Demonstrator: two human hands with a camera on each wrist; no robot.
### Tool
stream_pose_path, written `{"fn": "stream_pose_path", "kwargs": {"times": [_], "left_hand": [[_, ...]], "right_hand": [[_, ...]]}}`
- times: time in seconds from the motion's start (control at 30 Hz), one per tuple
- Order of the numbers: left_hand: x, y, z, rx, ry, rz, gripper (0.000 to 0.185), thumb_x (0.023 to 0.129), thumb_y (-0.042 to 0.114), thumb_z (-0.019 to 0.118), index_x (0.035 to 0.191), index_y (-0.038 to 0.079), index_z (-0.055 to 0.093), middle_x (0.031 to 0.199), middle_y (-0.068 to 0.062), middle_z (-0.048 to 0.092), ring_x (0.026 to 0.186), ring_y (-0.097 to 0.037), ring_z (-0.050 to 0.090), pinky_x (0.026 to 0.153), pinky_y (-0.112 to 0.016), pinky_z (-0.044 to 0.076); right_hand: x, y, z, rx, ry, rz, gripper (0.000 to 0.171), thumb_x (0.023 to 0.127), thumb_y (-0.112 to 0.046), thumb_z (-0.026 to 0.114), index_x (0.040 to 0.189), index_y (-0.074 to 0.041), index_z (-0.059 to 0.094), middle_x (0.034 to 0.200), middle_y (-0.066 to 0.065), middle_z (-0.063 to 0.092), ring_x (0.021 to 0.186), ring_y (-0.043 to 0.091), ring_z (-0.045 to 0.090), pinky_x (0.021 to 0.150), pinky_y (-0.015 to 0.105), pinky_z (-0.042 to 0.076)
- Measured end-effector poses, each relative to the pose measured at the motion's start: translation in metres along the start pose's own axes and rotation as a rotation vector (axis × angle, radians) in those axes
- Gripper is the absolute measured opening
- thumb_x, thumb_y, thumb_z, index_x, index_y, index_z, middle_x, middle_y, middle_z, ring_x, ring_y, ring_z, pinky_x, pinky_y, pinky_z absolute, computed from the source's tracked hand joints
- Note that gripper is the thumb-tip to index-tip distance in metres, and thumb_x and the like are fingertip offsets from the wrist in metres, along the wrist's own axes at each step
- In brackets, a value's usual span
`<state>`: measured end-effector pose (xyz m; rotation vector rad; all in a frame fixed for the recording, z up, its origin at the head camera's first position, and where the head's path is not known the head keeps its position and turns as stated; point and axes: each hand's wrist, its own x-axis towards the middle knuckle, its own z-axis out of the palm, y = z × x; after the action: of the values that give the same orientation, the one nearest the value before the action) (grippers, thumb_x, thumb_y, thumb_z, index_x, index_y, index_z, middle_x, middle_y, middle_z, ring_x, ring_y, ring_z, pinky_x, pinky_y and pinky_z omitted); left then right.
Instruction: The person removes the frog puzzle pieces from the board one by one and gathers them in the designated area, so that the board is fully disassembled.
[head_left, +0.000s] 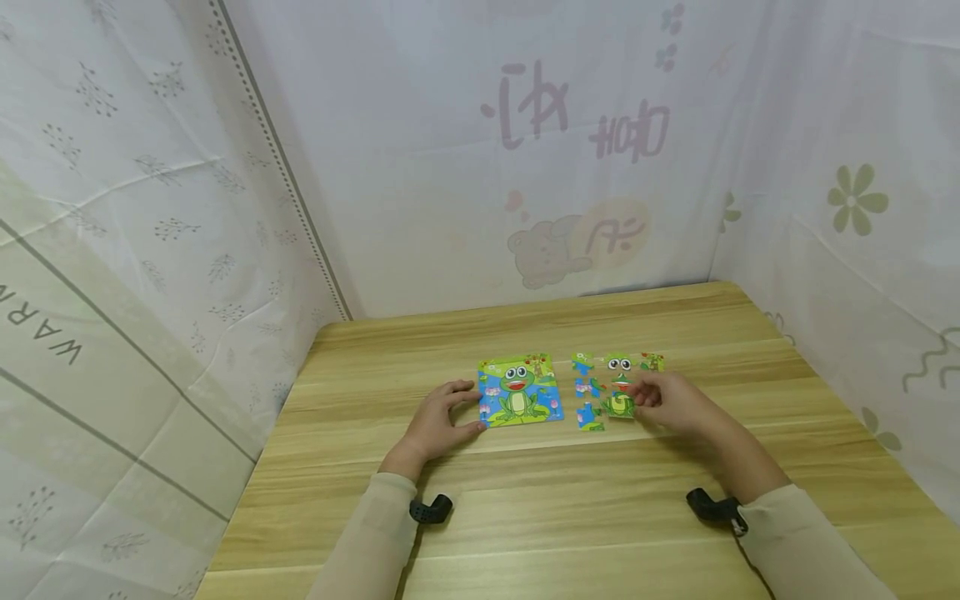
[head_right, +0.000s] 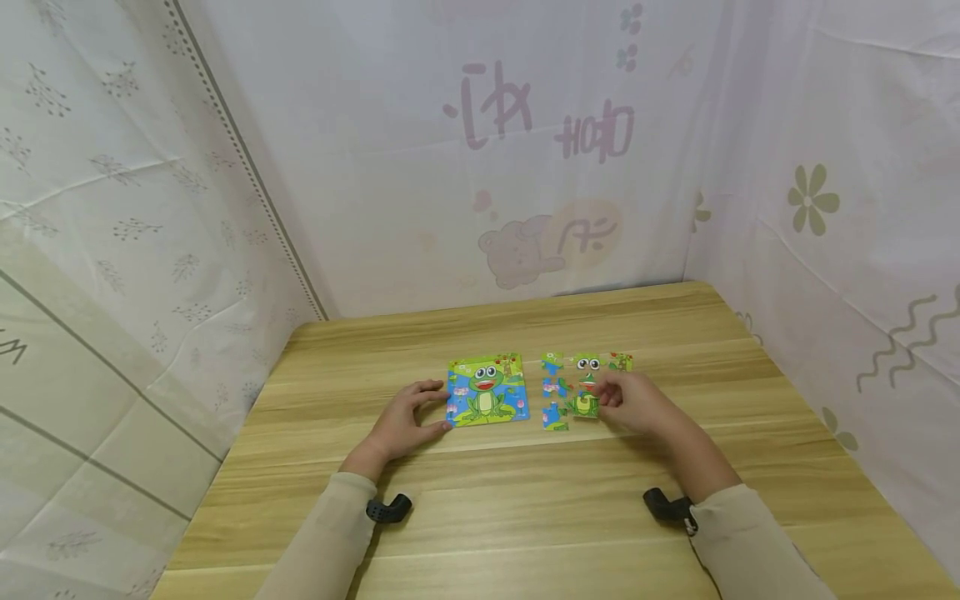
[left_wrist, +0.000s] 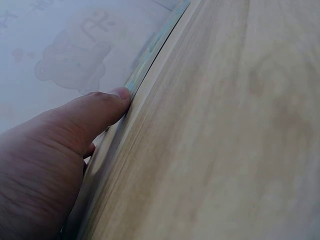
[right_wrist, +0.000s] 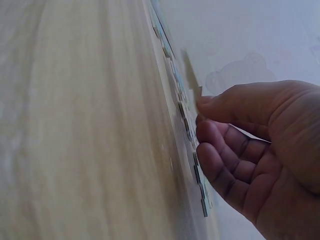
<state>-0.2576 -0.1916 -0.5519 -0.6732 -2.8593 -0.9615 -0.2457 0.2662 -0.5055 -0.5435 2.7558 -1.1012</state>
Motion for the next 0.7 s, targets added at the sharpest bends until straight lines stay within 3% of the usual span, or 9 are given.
{"fn": "stream_pose_path", "kwargs": {"times": [0.7], "left_hand": [[0.000,0.002,-0.001,-0.020,-0.007,-0.021,0.056,0.088,0.046,0.083,0.138,0.026,0.068,0.156,0.005,0.049,0.149,-0.024,0.039,0.120,-0.051,0.036]], "right_hand": [[-0.011,0.011,-0.003,0.065,-0.016,0.023,0.020,0.088,0.003,0.074,0.105,-0.007,0.071,0.093,0.004,0.067,0.083,0.019,0.062,0.070,0.027,0.056]]}}
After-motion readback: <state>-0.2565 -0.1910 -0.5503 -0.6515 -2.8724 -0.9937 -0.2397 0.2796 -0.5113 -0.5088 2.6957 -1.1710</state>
